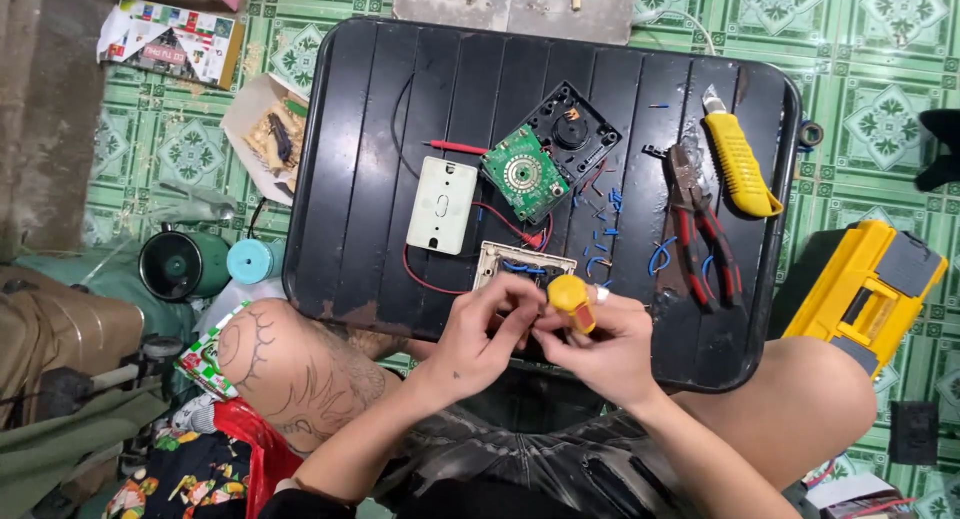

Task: The person sits on the floor and works on a small white electrical component, likely a switch or socket. They use a screwdriver to tighten screws on the component and manipulate blue wires with their hands. The workspace is a black plastic surface with various tools and electronic parts scattered around.

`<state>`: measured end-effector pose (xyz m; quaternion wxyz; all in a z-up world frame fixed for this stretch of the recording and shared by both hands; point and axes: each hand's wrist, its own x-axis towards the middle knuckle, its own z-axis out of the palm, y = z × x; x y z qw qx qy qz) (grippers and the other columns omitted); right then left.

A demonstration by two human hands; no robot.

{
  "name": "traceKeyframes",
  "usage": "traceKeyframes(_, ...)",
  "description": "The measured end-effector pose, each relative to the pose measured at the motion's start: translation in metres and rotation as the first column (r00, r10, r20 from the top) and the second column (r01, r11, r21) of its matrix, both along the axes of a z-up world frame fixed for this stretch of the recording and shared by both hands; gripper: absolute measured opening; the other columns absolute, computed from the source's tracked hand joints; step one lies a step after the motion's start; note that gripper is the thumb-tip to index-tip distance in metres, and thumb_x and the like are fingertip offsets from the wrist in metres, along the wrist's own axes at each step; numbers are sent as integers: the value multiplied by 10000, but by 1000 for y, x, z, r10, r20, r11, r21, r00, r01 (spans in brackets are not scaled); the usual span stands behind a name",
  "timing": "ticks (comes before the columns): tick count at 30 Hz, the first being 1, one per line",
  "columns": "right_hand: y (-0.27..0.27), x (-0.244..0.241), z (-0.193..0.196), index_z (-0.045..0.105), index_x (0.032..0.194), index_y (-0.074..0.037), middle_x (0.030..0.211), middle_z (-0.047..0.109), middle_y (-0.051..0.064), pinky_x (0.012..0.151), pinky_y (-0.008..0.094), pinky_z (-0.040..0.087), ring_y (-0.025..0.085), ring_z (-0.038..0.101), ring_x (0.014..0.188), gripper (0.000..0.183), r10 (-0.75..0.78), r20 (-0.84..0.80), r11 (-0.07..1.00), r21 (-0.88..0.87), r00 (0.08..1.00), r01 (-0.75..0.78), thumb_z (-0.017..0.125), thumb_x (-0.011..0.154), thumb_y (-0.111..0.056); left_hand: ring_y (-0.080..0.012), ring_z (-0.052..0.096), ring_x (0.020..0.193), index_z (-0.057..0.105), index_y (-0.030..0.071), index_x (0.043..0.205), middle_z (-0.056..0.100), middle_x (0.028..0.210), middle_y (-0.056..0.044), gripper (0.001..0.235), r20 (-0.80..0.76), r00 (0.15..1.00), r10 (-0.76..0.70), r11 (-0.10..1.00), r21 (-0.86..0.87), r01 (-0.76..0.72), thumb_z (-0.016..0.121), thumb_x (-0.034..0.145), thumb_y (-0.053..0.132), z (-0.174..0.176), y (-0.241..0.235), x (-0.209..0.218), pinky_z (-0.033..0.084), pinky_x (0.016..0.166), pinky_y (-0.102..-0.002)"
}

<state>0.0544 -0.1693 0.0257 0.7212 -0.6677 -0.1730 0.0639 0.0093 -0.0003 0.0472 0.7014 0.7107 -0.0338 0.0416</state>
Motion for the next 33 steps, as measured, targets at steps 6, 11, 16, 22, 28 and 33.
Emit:
traceKeyframes(6,-2,-7,-23,796,686,-24,621,687,64,351,188,385,25,420,411,160,-20,70,1000,-5,997,20,902,614,71,-166,603,502,554,-2,1163,677,676,-80,188,56,998,-7,998,61,4,591,1029,126,-11,0,-4,515,466,-248)
traceKeyframes(11,-2,2,0,823,773,-23,596,613,39,374,190,400,16,422,394,192,4,21,1000,-16,1000,-4,871,636,104,-182,673,607,608,12,1072,720,740,-91,120,-28,996,-80,997,-2,80,631,981,86,-11,8,-2,562,510,-284)
traceKeyframes(16,0,8,9,780,725,-50,487,500,54,403,267,370,124,451,382,147,24,171,990,-144,985,1,863,660,53,-200,686,529,617,27,999,711,673,-92,34,-23,999,-42,994,98,44,586,993,40,-13,10,-2,563,477,-319)
traceKeyframes(22,-26,19,24,790,814,-62,705,655,84,451,263,399,55,463,507,148,36,185,987,-160,982,-6,867,724,27,-128,578,516,567,19,1045,603,614,-54,90,103,994,38,999,24,-41,493,1068,65,-16,12,3,513,497,-274)
traceKeyframes(28,-103,59,-5,791,909,-119,619,564,125,628,377,409,267,539,597,102,30,256,660,-731,966,174,878,858,-134,-138,663,637,539,39,1173,708,835,-90,145,139,958,249,968,-22,-249,603,1057,99,-10,21,0,555,535,-262)
traceKeyframes(33,-94,66,-13,809,885,-140,707,683,205,760,468,491,492,662,786,41,35,147,585,-805,988,99,812,846,-125,-115,724,771,679,118,1055,796,953,1,139,273,918,287,947,62,-315,768,954,83,-18,33,14,581,565,-211)
